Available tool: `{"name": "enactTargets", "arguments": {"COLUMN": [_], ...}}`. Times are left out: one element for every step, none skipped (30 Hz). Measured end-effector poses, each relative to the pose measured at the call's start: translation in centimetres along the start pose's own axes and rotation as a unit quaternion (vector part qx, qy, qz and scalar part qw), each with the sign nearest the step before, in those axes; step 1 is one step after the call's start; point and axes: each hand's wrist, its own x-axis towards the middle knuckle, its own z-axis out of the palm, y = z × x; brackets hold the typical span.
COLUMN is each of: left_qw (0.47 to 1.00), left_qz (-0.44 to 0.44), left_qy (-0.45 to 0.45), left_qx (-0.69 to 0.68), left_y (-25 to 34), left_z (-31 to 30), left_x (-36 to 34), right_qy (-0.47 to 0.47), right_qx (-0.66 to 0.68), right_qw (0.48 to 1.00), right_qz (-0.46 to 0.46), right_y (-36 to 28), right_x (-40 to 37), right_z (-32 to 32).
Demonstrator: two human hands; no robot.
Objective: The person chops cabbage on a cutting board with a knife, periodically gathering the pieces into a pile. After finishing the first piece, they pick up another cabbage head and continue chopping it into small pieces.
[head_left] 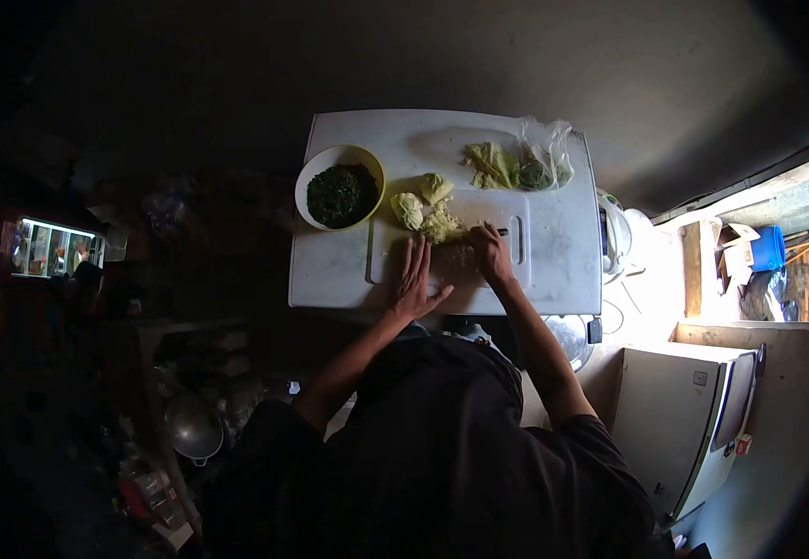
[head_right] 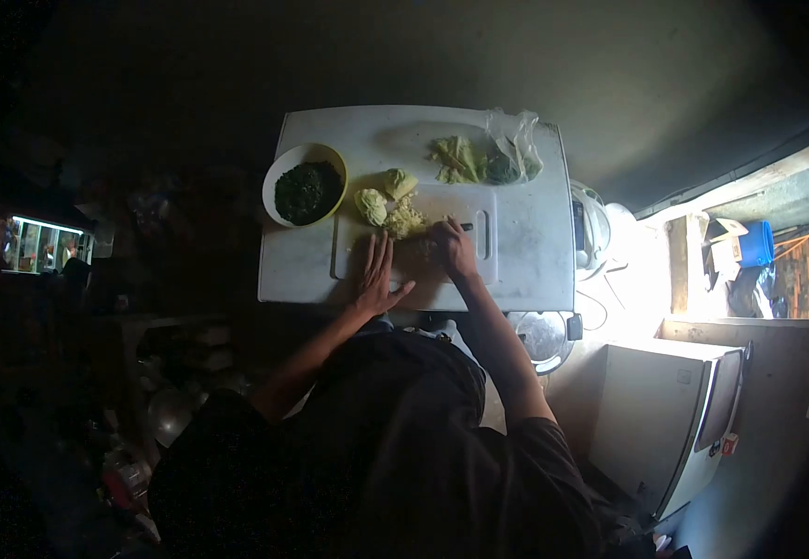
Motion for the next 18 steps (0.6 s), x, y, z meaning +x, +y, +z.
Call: {"name": "enactTargets", "arguments": {"left_qw": [1.0, 1.0, 1.0, 0.998, 1.0, 1.0, 1.0, 1.0, 1.0, 1.0, 0.999, 0.999, 1.0, 1.0, 1.0, 1.0, 1.0, 0.999], "left_qz": [0.015, 0.015, -0.012, -0.036, -0.011, -0.01, 0.005, 0.02, 0.021, 0.007, -0.005, -0.004, 0.004, 0.015, 0.011, 0.01, -0.015, -0.038], "left_qy": [0.011, 0.012, -0.016, -0.041, -0.019, -0.023, -0.003, 0.017, 0.02, 0.007, -0.004, -0.001, 0.009, 0.023, 0.014, 0.018, -0.009, -0.034], "left_qx": [-0.008, -0.004, -0.021, -0.039, -0.008, -0.009, -0.002, 0.005, 0.007, 0.02, 0.033, 0.032, 0.018, 0.006, 0.011, 0.013, 0.008, 0.003], "left_y": [0.0, 0.0, -0.1, -0.3, -0.7, -0.3, 0.1, 0.4, -0.2, -0.9, -1.4, -1.0, -0.2, 0.4, 0.3, -0.5, -1.1, -0.8], "left_z": [-0.5, -0.8, -0.5, 0.0, 0.4, 0.2, -0.3, -0.9, -0.5, 0.3, 1.1, 0.7, 0.0, -0.8, -0.8, -0.3, 0.5, 0.6], "left_x": [0.2, 0.5, -0.1, -0.2, -0.1, -0.3, -0.1, 0.3, 0.6, -0.1, -0.5, 0.0, -0.1, 0.2, 0.3, 0.4, -0.3, -0.4], "right_qy": [-0.004, -0.001, -0.005, -0.008, -0.017, -0.017, -0.02, -0.024, -0.054, -0.057, -0.035, -0.011, -0.034, -0.034, -0.04, -0.049, -0.023, -0.025], "right_qx": [-0.004, -0.001, 0.004, 0.007, -0.016, -0.017, 0.004, 0.025, 0.011, 0.014, 0.008, 0.001, -0.012, -0.012, -0.005, 0.002, -0.014, -0.015], "right_qw": [1.0, 1.0, 1.0, 1.0, 1.0, 1.0, 1.0, 0.999, 0.998, 0.998, 0.999, 1.0, 0.999, 0.999, 0.999, 0.999, 0.999, 0.999], "right_qz": [-0.016, -0.017, 0.0, 0.015, -0.007, -0.003, -0.003, -0.004, 0.01, 0.014, 0.019, 0.021, 0.006, 0.005, 0.002, -0.002, -0.019, -0.019], "right_y": [0.3, 0.9, 0.0, -0.4, -0.2, 0.2, 0.9, 1.6, 1.0, 0.1, -0.6, -0.6, -0.3, 0.3, 0.6, 0.4, 0.4, 0.4], "right_x": [-0.1, 0.2, 1.0, 1.6, 1.6, 0.7, 0.1, -0.2, 0.6, 0.6, 1.0, 1.6, 0.9, 0.5, 0.5, 1.0, 1.4, 1.4], "right_z": [0.6, 1.1, 0.1, -0.5, -0.3, 0.1, 0.6, 1.2, 0.4, 0.2, -0.1, -0.3, 0.2, 0.4, 0.4, 0.2, 0.0, 0.1]}}
